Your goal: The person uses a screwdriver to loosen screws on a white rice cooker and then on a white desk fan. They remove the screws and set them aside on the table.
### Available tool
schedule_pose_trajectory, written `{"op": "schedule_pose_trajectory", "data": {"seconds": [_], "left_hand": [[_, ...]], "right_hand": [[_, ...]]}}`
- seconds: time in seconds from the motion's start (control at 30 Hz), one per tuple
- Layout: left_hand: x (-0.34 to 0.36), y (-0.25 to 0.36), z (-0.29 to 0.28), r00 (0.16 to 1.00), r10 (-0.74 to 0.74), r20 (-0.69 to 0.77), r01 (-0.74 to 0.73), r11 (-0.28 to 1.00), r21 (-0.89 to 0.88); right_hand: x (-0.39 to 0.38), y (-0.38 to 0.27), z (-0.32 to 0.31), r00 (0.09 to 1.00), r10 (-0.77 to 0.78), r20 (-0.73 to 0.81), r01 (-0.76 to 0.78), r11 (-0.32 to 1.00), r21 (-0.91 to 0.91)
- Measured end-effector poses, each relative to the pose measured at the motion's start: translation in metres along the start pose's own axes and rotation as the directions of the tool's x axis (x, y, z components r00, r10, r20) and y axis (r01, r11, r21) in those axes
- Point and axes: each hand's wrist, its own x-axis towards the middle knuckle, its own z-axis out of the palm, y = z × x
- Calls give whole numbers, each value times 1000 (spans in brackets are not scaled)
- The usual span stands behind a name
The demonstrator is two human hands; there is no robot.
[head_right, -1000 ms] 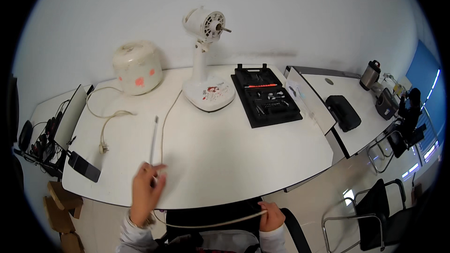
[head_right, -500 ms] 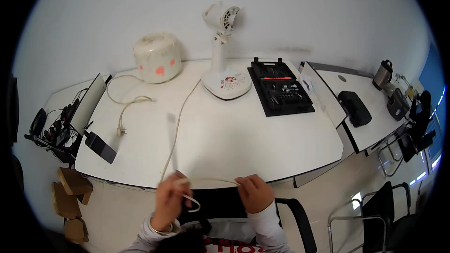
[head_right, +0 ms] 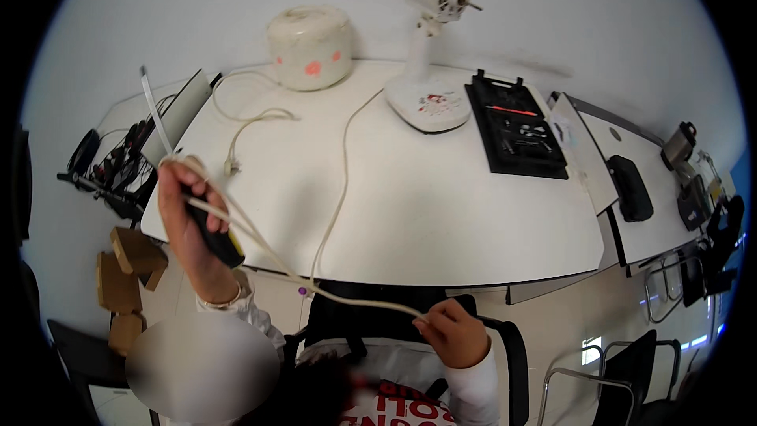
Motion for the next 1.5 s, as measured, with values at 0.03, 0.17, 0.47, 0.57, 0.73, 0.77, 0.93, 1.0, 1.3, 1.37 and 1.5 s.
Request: {"op": "schedule_pose_trajectory", "data": {"seconds": [0.03,0.17,0.47,0.57,0.73,0.77,0.93,1.0,1.3,1.37,1.5], "left_hand": [[2,-3,-1,999,-41,8,40,999,37],[17,-28,-15,983,-184,0,182,974,134],[80,-119,-61,990,-96,-103,141,628,765],[97,-152,-71,940,204,274,-311,179,933],[109,-186,-55,953,-103,284,-285,8,958],[111,-194,-55,940,-146,308,-316,-39,948],[115,-213,-57,891,-293,347,-398,-139,907],[117,-227,-55,870,-304,388,-444,-140,885],[126,-235,-66,765,-504,402,-562,-217,798],[127,-240,-72,761,-492,424,-577,-214,788],[118,-248,-89,815,-435,383,-545,-348,763]], "right_hand": [[8,2,-1,999,-51,14,48,988,146],[66,-21,-8,991,-91,100,63,965,255],[195,-7,44,965,108,237,-126,990,60],[217,5,88,990,-62,123,75,991,-107],[236,-14,134,964,-19,265,90,961,-260],[238,-20,139,952,6,305,72,967,-243],[250,-34,166,941,-89,326,153,972,-177],[260,-36,183,955,-90,282,151,967,-203],[296,-60,214,903,-109,416,144,988,-55],[299,-51,211,866,-229,445,229,972,55],[278,-14,157,741,-469,480,224,847,482]]}}
